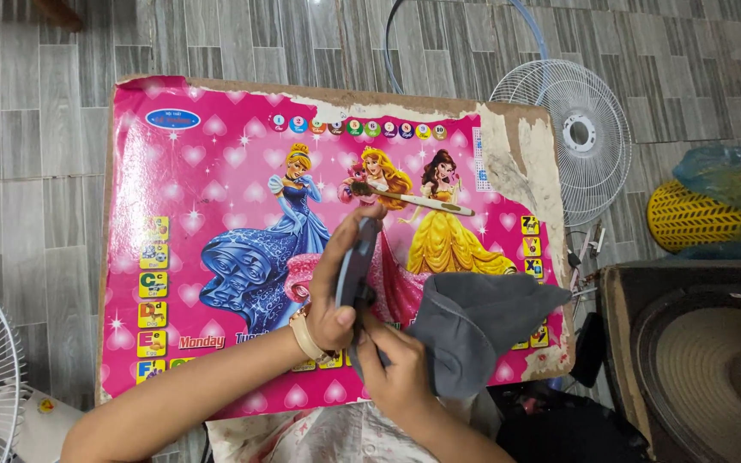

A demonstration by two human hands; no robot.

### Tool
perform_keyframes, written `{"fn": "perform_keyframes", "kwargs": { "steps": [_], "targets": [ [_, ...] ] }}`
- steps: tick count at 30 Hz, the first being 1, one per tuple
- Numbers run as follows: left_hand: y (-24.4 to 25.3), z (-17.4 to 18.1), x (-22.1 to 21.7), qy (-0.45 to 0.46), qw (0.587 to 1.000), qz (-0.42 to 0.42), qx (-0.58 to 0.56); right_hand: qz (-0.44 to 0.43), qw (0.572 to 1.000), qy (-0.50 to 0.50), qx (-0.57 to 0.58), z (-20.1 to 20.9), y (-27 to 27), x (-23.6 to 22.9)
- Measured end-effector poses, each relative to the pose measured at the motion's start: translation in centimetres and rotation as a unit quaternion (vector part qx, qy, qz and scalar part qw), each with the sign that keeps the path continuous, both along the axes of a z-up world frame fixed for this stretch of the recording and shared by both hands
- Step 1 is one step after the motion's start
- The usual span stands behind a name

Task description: Cleaning a fan center cap and grille using a cloth and a brush

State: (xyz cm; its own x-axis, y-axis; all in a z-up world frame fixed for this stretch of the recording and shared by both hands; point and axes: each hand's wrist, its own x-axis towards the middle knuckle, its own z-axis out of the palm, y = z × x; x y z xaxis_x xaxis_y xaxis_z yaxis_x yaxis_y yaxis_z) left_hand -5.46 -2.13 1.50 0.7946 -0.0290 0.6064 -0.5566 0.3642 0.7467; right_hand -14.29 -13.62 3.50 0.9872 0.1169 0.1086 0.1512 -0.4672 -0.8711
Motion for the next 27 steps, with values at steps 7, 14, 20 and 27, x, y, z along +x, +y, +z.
{"fn": "perform_keyframes", "kwargs": {
  "steps": [7, 14, 20, 27],
  "targets": [
    [-0.3, 1.7, -1.8, 0.195, 0.967, -0.063, -0.153, 0.003, 0.972, -0.108, -0.209, -1.2, -1.4, 2.6],
    [-1.4, 1.7, -2.0, 0.292, 0.929, -0.07, -0.218, 0.026, 0.896, -0.259, -0.361, -3.8, -4.8, 5.3],
    [-1.5, 1.1, -1.9, 0.332, 0.917, -0.091, -0.201, 0.027, 0.882, -0.28, -0.377, -3.6, -5.6, 6.3],
    [-1.7, 0.9, -2.2, 0.348, 0.918, -0.123, -0.148, 0.03, 0.867, -0.305, -0.394, -3.4, -7.0, 6.9]
  ]
}}
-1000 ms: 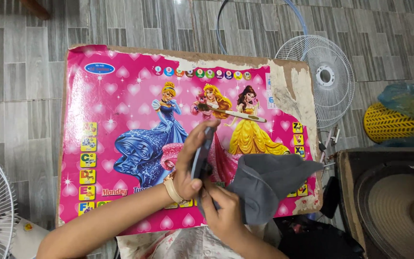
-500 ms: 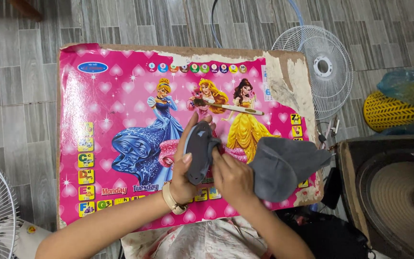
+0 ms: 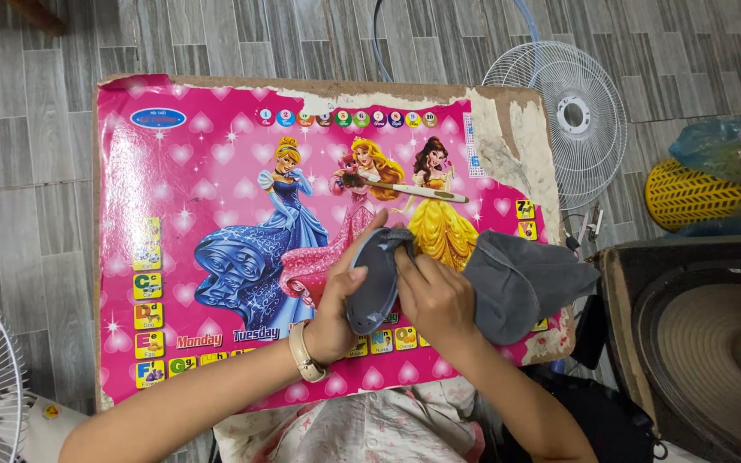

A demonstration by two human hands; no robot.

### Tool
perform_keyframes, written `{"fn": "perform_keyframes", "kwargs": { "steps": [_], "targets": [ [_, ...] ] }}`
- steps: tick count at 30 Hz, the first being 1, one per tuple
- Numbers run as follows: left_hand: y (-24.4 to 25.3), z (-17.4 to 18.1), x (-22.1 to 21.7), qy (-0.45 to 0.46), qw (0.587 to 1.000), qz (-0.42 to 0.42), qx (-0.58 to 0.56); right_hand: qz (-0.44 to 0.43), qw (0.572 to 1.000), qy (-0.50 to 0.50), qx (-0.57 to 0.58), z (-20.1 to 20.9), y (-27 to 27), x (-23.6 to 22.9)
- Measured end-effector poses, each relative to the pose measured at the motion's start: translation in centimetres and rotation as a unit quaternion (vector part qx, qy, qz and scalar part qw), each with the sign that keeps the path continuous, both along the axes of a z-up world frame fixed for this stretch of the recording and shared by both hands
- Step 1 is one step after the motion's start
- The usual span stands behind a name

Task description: Cleaning a fan center cap and grille using a cloth and a brush

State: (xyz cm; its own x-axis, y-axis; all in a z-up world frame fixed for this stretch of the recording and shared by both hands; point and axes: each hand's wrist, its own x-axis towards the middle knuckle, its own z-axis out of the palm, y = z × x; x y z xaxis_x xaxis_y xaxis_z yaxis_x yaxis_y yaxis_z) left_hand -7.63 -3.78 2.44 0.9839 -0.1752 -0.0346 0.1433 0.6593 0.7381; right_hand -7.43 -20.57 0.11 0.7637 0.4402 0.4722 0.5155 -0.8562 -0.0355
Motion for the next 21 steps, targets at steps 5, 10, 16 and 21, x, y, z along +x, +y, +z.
{"fn": "perform_keyframes", "kwargs": {
  "steps": [5, 10, 16, 21],
  "targets": [
    [0.4, -0.3, 0.6, -0.027, 0.995, -0.066, 0.067, 0.028, 0.999, -0.007, 0.035, 0.5, -0.9, 0.2],
    [1.5, 0.4, 1.5, -0.056, 0.983, -0.119, 0.125, 0.031, 0.999, -0.038, 0.019, 0.7, -2.2, 0.4],
    [2.3, 0.0, 3.0, 0.025, 0.97, -0.221, 0.096, 0.087, 0.993, -0.082, 0.01, -1.3, -4.5, 1.6],
    [1.9, -2.5, 3.4, 0.187, 0.93, -0.313, 0.05, 0.145, 0.986, -0.083, 0.016, 0.5, -4.8, 3.0]
  ]
}}
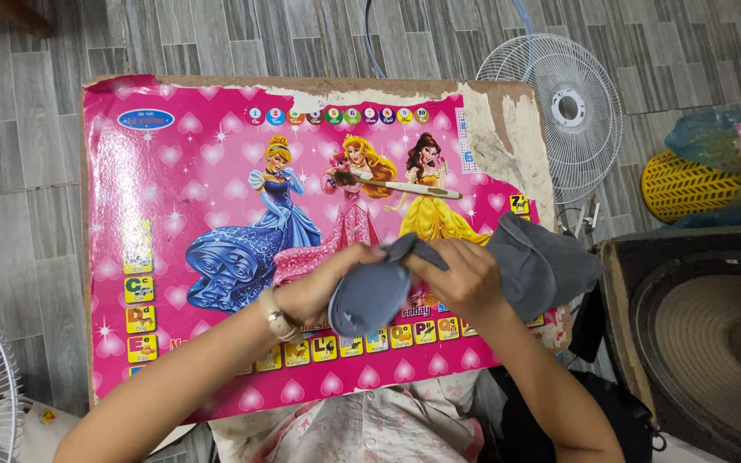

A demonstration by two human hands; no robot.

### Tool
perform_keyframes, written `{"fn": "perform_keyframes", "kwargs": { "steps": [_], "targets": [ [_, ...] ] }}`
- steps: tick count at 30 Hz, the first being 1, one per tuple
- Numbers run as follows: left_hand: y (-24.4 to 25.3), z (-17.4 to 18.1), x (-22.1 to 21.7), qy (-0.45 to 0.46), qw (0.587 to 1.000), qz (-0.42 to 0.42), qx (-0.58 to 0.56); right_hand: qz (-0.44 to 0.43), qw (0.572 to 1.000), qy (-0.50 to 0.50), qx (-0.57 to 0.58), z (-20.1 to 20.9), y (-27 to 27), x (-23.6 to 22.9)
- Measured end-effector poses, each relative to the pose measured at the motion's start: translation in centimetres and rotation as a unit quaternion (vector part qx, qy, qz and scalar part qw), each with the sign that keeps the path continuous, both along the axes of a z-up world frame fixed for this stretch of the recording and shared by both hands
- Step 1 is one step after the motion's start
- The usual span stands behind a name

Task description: Cleaning a fan center cap and grille using a cloth and a brush

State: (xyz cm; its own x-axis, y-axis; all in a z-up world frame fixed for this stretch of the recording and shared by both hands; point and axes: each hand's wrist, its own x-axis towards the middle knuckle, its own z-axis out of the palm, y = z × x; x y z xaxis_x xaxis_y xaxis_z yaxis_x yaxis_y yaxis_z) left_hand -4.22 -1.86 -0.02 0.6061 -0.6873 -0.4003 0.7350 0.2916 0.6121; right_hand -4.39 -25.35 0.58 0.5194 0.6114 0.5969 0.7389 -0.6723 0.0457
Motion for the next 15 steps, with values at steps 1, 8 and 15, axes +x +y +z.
{"fn": "perform_keyframes", "kwargs": {
  "steps": [1, 8, 15],
  "targets": [
    [-0.4, 0.3, -0.1, 0.072, 0.996, -0.013, -0.041, 0.024, 1.0, 0.014, -0.002, 0.7, 0.0, 0.3],
    [0.2, -0.8, 0.8, 0.162, 0.939, -0.127, -0.275, -0.125, 0.878, 0.212, 0.41, -8.1, -9.4, -1.3],
    [0.6, 5.8, 0.8, 0.183, 0.981, -0.065, -0.026, -0.018, 0.759, 0.372, 0.535, -1.1, -2.8, -0.3]
  ]
}}
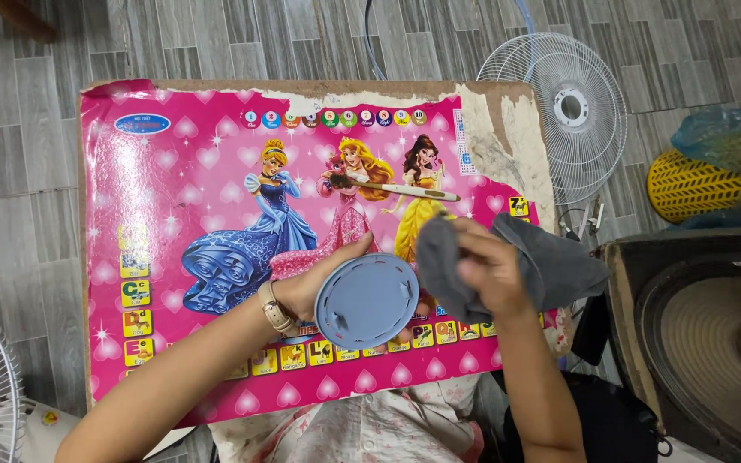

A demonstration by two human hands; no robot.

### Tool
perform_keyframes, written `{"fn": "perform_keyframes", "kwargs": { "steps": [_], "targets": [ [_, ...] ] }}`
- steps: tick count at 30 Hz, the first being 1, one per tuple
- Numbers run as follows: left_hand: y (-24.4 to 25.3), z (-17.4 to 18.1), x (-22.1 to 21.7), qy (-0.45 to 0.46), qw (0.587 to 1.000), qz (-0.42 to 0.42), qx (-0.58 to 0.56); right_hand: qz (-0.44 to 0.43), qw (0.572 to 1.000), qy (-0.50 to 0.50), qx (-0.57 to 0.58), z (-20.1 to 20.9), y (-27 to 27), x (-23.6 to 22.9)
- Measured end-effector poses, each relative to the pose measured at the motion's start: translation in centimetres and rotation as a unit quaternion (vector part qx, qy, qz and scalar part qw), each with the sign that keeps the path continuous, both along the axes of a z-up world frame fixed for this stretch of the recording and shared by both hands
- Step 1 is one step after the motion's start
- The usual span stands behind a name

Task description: Cleaning a fan center cap and grille using a cloth and a brush

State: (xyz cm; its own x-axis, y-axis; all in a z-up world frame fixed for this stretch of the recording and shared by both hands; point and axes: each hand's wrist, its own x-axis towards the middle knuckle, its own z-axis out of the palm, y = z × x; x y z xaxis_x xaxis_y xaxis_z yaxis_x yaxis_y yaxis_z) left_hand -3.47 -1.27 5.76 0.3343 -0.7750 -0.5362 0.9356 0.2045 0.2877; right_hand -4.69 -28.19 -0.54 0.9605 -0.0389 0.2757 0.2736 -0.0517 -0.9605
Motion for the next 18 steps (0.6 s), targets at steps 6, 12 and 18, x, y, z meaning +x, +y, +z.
{"fn": "perform_keyframes", "kwargs": {
  "steps": [6, 12, 18],
  "targets": [
    [0.5, 0.1, 0.3, -0.04, 0.996, -0.072, 0.033, 0.192, 0.967, 0.034, -0.162, 0.1, 2.4, -0.4],
    [0.2, -3.4, 0.9, -0.181, 0.981, 0.003, -0.072, 0.009, 0.992, 0.098, -0.074, -2.1, 2.1, -1.4],
    [-1.1, -10.3, -1.6, -0.378, 0.894, 0.211, -0.12, -0.095, 0.978, 0.173, 0.065, 0.5, 4.7, -1.7]
  ]
}}
